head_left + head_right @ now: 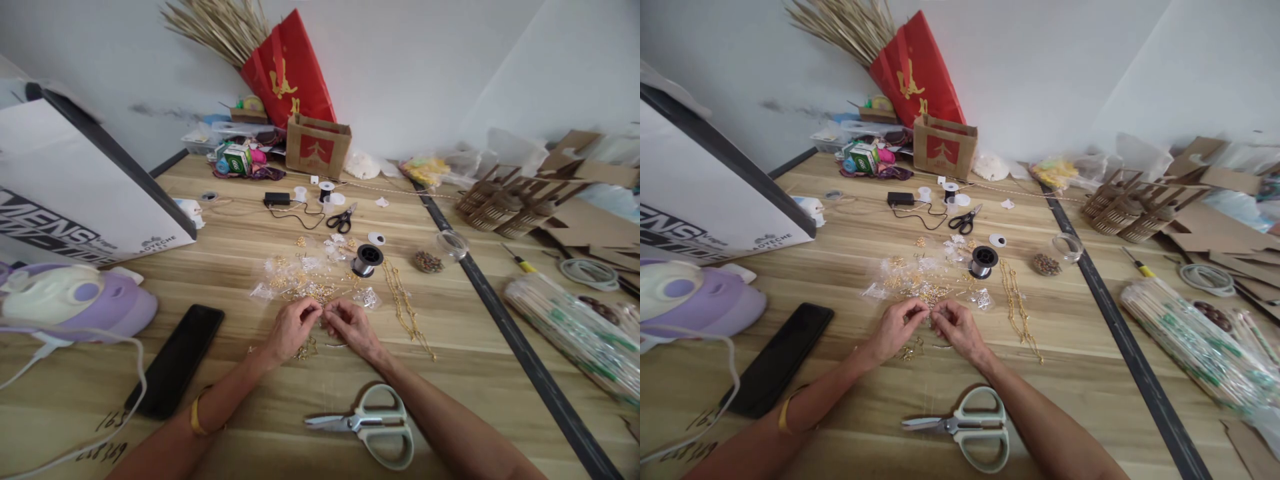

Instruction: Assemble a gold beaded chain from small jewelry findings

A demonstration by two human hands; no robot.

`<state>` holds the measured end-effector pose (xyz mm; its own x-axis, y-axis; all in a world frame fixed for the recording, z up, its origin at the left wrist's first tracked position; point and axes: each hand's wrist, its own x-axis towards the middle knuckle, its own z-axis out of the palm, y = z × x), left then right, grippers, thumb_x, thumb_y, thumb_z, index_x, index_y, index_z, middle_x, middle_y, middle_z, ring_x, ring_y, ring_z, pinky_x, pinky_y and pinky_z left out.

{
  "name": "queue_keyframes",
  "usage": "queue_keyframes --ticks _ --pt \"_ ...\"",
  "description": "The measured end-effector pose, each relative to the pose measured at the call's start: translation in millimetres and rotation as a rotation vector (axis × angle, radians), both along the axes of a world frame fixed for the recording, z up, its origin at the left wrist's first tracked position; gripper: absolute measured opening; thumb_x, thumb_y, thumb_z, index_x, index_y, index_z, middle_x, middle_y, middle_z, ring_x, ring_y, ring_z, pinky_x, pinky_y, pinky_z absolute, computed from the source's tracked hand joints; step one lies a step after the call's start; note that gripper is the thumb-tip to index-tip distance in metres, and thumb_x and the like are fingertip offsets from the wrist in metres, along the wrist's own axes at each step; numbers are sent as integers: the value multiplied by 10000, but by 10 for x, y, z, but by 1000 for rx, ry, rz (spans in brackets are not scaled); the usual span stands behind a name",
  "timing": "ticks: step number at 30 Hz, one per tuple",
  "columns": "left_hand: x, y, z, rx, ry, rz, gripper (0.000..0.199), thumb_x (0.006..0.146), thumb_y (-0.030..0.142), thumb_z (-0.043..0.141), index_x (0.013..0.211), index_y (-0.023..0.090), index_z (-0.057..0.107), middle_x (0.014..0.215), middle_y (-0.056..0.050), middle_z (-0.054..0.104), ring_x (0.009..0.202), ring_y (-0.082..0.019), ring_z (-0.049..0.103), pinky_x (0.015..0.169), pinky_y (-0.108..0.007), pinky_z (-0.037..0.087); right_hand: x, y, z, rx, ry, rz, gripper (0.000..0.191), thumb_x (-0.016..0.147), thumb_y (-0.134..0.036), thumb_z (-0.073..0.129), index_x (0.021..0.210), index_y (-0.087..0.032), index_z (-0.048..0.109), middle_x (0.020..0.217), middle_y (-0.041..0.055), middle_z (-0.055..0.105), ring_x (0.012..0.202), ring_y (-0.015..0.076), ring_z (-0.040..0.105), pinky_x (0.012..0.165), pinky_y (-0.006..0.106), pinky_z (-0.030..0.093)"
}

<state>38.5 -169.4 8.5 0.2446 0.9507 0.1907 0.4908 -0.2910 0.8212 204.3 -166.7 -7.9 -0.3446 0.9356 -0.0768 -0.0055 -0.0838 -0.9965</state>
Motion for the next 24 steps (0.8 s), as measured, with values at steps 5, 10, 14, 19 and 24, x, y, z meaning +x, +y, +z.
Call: queue_keyframes --ticks 5,10,14,19,24 --pt "0 26 62 -137 -167 -5 137 828 233 519 739 158 592 600 20 565 582 -121 527 591 -224 420 -5 -5 29 -18 2 -9 324 788 -481 624 807 -165 555 552 -35 549 449 79 481 433 189 393" --pt "-3 40 83 -202 -245 -7 161 812 263 536 709 150 586 590 22 538 570 -113 497 577 -217 406 -4 -3 34 -14 5 -9 331 789 -486 622 802 -162 555 545 -38 543 449 78 478 437 189 396" --pt "-1 52 64 -227 -282 -7 152 803 263 550 721 144 597 592 19 540 577 -114 501 571 -216 407 -8 0 30 -16 0 -15 345 778 -497 630 797 -162 554 534 -39 539 440 78 476 429 187 394" --pt "-1 57 59 -226 -299 -9 144 794 259 564 711 147 601 596 17 555 579 -114 509 570 -215 413 -16 3 39 -8 14 -15 347 769 -498 639 793 -163 552 545 -38 540 437 74 474 428 188 404" --pt "-3 56 55 -226 -317 -2 147 788 272 576 715 150 613 608 6 580 590 -120 526 569 -215 425 -8 4 42 8 10 -6 345 775 -504 629 789 -167 556 549 -36 540 441 77 470 427 193 401"
